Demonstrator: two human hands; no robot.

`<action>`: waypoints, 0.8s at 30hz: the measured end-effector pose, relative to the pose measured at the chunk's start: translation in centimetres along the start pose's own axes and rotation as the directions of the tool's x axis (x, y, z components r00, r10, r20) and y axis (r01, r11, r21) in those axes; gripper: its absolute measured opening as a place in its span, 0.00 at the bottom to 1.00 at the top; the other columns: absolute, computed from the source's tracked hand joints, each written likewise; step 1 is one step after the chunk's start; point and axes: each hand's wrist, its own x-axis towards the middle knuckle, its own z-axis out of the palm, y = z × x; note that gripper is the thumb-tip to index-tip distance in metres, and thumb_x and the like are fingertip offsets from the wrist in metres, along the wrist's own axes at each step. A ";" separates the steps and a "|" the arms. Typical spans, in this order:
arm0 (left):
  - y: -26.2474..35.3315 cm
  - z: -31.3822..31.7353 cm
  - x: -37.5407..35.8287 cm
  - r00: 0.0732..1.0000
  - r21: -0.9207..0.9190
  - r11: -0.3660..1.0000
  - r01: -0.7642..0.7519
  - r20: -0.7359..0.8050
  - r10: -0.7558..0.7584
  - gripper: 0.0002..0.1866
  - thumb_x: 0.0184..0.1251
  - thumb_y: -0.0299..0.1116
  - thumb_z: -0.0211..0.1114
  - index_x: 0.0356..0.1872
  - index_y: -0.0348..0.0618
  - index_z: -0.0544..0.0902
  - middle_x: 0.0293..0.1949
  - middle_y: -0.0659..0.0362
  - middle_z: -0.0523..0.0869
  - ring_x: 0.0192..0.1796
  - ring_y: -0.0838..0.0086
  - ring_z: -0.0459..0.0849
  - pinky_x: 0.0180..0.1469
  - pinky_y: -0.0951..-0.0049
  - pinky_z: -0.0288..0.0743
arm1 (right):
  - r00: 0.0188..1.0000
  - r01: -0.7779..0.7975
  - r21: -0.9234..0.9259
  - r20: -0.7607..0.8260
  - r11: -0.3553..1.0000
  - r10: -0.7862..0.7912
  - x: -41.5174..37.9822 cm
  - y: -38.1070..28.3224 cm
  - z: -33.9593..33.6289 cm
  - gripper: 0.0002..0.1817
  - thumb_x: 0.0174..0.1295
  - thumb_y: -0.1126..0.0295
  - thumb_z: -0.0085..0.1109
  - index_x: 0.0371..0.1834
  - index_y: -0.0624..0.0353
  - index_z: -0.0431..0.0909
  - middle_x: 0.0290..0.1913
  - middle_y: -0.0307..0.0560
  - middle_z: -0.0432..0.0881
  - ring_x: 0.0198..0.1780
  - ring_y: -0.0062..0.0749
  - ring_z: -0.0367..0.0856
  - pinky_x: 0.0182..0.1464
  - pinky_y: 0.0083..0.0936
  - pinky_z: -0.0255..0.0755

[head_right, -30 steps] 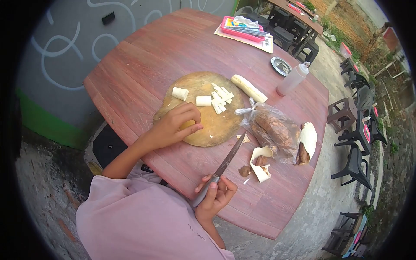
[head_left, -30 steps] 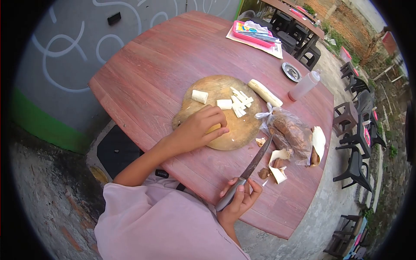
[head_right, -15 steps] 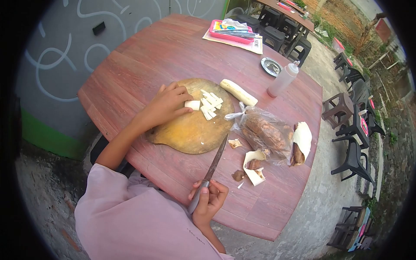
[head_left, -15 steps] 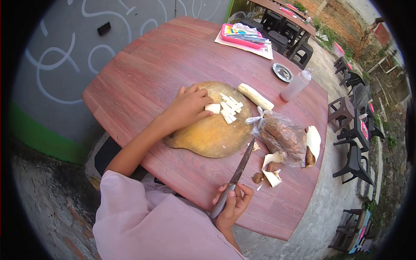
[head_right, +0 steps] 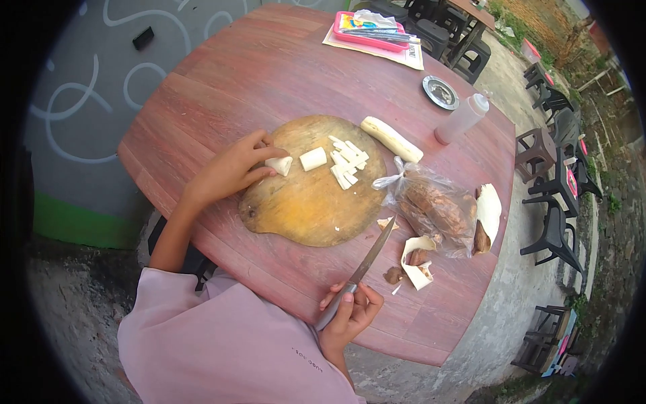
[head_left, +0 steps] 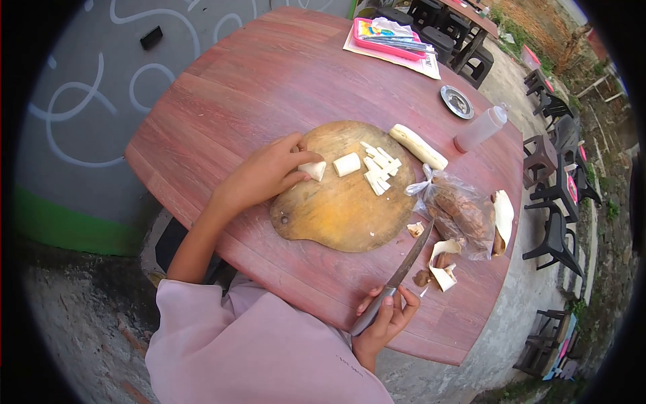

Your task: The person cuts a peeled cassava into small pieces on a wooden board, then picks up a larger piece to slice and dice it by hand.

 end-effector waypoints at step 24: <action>0.4 0.7 -1.3 0.998 -0.122 0.991 -0.062 0.021 0.065 0.26 0.59 0.35 0.75 0.60 0.42 0.82 0.53 0.54 0.84 0.57 0.61 0.76 0.62 0.63 0.70 | 0.995 -0.020 -0.070 -0.102 0.997 0.013 0.4 -0.2 0.6 0.14 0.76 0.69 0.50 0.61 0.54 0.63 0.38 0.51 0.78 0.23 0.23 0.74 0.22 0.18 0.69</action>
